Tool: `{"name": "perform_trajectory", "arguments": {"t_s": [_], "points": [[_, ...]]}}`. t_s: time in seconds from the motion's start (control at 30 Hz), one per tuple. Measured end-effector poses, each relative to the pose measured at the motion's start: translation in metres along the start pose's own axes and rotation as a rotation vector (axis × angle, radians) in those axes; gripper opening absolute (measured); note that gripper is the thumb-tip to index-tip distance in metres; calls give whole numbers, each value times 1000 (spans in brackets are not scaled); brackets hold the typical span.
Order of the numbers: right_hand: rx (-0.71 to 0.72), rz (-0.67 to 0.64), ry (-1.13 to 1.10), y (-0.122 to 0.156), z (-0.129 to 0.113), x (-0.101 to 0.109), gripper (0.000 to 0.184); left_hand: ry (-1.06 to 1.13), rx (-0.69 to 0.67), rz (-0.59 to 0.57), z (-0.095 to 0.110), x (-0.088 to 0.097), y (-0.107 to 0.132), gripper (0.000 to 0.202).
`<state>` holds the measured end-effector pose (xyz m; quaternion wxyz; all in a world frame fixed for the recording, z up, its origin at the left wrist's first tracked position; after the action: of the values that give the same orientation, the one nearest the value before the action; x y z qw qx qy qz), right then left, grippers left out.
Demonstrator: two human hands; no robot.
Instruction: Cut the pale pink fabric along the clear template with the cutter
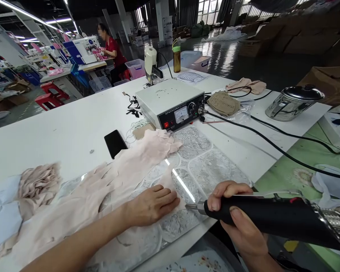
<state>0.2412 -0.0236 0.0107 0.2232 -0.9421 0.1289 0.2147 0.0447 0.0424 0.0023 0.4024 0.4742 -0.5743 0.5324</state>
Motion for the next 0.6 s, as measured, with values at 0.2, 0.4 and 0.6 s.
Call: {"name": "perform_trajectory", "arguments": {"t_s": [0.2, 0.4, 0.6], "points": [[-19, 7, 1, 1, -1, 0, 8, 24, 28, -7, 0, -2, 3, 29], [-43, 21, -16, -4, -3, -3, 9, -1, 36, -41, 1, -3, 4, 30], [-44, 46, -37, -5, -2, -4, 11, 1, 33, -26, 2, -4, 6, 30]]}}
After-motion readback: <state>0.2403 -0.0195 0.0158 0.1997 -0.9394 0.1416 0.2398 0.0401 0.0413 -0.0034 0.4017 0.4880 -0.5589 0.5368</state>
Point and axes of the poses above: each hand's wrist, its own y-axis away from the middle knuckle, its own x-axis out of the back of the hand, z = x × y, the point moved 3 cm from there along -y, towards the middle knuckle, and after that the axes turned 3 degrees about -y, right-handed, at the moved point
